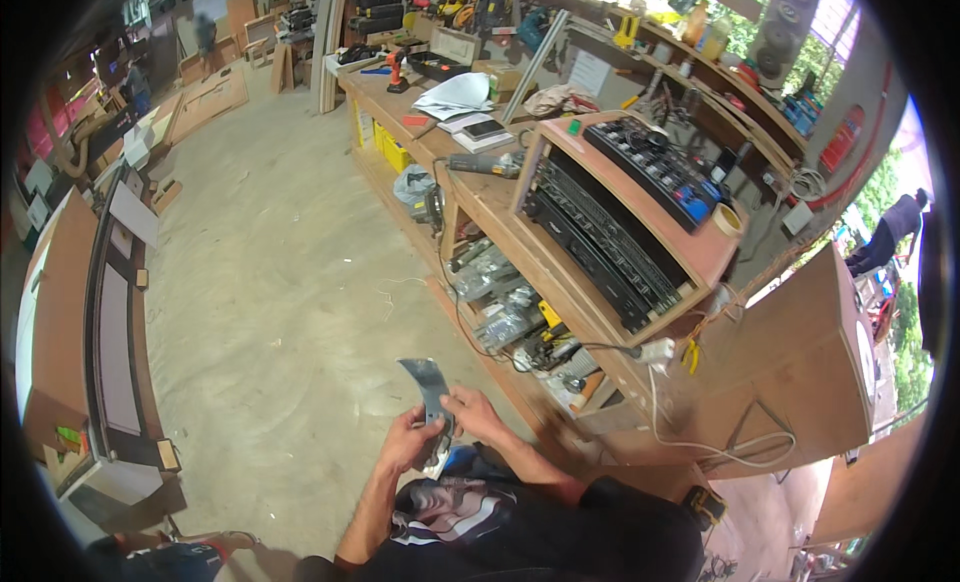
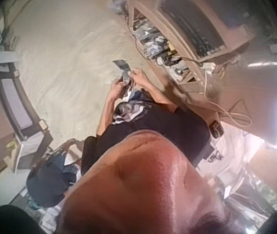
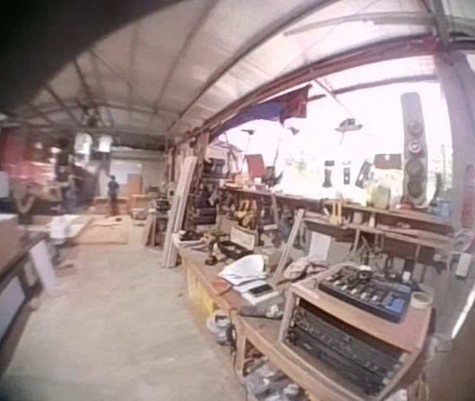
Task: The person removes a riving knife from a table saw and then handles an angle grinder at a workbench.
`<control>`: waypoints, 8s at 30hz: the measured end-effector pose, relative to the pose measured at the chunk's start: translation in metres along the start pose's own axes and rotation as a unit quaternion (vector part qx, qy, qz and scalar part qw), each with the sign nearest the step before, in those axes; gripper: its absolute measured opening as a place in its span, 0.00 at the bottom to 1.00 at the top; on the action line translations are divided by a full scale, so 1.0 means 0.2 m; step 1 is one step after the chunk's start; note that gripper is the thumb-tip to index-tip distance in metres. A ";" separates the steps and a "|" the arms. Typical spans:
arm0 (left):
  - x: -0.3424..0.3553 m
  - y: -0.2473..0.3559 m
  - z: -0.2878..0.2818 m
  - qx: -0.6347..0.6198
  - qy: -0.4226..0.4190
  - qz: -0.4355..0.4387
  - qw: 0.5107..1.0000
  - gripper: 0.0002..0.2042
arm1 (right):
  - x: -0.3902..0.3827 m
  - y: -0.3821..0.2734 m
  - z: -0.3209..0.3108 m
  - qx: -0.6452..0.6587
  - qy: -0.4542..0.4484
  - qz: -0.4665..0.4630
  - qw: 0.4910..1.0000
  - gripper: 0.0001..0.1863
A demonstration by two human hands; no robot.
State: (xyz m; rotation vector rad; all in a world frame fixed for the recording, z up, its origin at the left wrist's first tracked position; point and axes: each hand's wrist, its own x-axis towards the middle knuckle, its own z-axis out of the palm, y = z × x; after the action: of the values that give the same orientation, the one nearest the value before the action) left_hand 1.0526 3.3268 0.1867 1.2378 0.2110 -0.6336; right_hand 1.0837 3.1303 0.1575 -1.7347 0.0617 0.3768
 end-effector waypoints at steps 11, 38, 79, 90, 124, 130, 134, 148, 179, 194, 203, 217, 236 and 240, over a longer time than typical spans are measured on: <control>0.92 0.93 -0.57 0.199 0.085 0.179 0.960 0.42 | 1.47 -0.80 0.06 0.009 0.007 -0.052 0.999 0.16; 3.85 2.76 -0.81 0.659 -0.172 0.357 0.639 0.32 | 3.58 -0.71 -1.21 0.169 0.709 0.099 0.678 0.46; 3.47 4.38 0.42 0.039 -0.571 0.674 0.468 0.13 | 3.63 -0.67 -1.11 -0.034 0.787 0.264 0.557 0.46; 3.13 3.49 0.30 0.268 -0.652 0.463 0.537 0.15 | 3.40 -0.65 -1.04 -0.078 0.664 0.094 0.738 0.55; 2.81 3.48 1.26 0.157 -0.494 0.525 0.675 0.30 | 0.74 -2.55 -2.53 -0.557 0.586 0.079 0.583 0.26; 2.90 2.73 1.52 0.315 -0.322 0.445 0.774 0.25 | 0.46 -2.58 -3.35 -0.565 0.591 0.064 0.572 0.27; 3.00 2.60 1.83 0.389 -0.275 0.429 0.768 0.22 | 0.38 -2.65 -3.76 -0.587 0.616 0.075 0.520 0.27; 3.24 2.44 2.25 0.480 -0.270 0.523 0.651 0.26 | 0.79 -3.01 -4.82 -0.521 0.699 0.020 0.489 0.30; 3.25 2.45 2.23 0.541 -0.220 0.504 0.636 0.20 | 0.85 -3.22 -5.36 -0.530 0.751 -0.029 0.393 0.27; 3.22 2.45 2.26 0.519 -0.213 0.526 0.639 0.20 | 0.77 -3.24 -5.66 -0.576 0.758 -0.052 0.301 0.23; 3.21 2.47 2.25 0.534 -0.208 0.512 0.639 0.19 | 0.87 -3.26 -5.57 -0.536 0.776 -0.096 0.319 0.25; 3.22 2.45 2.22 0.516 -0.213 0.509 0.655 0.18 | 1.03 -3.31 -4.80 -0.090 0.670 -0.505 0.537 0.16; 3.34 2.48 2.13 0.281 -0.177 0.574 0.748 0.18 | 1.56 -3.04 -2.64 -0.707 0.424 -0.270 0.498 0.08; 3.27 2.83 1.39 0.064 -0.433 0.381 0.814 0.16 | 1.82 -2.76 -2.11 -0.599 0.420 -0.115 0.672 0.09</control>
State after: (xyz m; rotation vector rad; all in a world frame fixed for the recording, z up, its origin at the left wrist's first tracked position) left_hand 1.8468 2.9544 0.4257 0.9289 -1.0683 -0.4372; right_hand 1.6561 2.8965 0.6408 -3.0580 0.3107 -0.8402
